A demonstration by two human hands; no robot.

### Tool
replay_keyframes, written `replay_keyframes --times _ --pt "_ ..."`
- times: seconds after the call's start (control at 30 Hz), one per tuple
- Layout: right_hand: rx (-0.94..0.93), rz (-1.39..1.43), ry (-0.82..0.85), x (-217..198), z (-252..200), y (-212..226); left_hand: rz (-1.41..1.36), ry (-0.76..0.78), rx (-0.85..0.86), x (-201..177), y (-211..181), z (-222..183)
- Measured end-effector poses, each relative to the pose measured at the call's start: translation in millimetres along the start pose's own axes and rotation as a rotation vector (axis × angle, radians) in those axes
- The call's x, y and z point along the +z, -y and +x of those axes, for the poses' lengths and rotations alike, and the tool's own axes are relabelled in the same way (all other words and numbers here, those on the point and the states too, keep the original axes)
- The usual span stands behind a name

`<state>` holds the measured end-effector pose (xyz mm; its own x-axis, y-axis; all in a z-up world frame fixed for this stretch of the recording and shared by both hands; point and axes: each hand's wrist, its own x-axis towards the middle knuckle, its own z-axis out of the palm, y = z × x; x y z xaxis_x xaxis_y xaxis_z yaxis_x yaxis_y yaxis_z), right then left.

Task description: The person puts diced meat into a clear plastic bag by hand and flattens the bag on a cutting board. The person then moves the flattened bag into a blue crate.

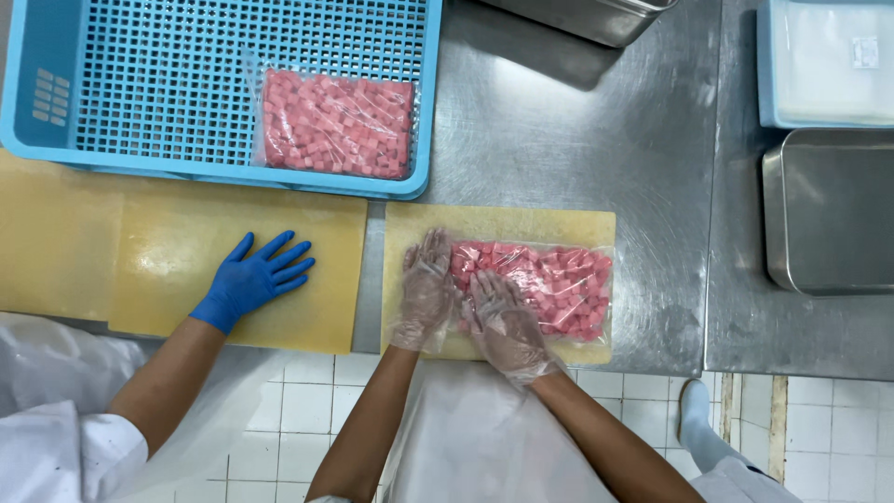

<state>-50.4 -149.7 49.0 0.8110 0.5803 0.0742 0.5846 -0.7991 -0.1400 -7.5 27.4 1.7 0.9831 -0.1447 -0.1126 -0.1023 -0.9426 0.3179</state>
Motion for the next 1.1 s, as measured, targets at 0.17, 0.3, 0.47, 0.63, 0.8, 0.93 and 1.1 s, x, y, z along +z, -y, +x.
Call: replay_keyframes --times 0.17,0.3,0.47,0.63,0.8,0.93,1.1 --pt "0.136 -0.140 0.068 -18.6 -12.5 12.0 -0.959 -0.287 -0.146 -51.3 -33.9 -9.4" --pt "0.190 -0.104 0.082 -22.4 -23.9 16.7 -0.765 -0.417 -0.035 -1.8 -28.8 -7.7" --pt "0.287 -0.002 0.060 -29.5 -13.8 18.1 -0.456 -0.346 -0.005 15.1 -21.9 0.0" --pt "0.216 -0.113 0.063 -21.8 -19.7 11.6 -0.420 -0.305 -0.023 -6.3 -30.8 0.8" --pt "0.239 -0.079 0.378 -34.2 -12.9 9.6 -0.383 -0.249 -0.045 5.3 -27.3 6.0" --pt "0.290 -0.096 0.476 -50.2 -4.6 12.5 -0.362 -0.271 -0.210 -14.3 -45.9 6.5" --pt "0.396 -0.028 0.415 -18.7 -12.0 -5.1 -0.275 -0.205 -0.139 4.2 -32.2 4.8"
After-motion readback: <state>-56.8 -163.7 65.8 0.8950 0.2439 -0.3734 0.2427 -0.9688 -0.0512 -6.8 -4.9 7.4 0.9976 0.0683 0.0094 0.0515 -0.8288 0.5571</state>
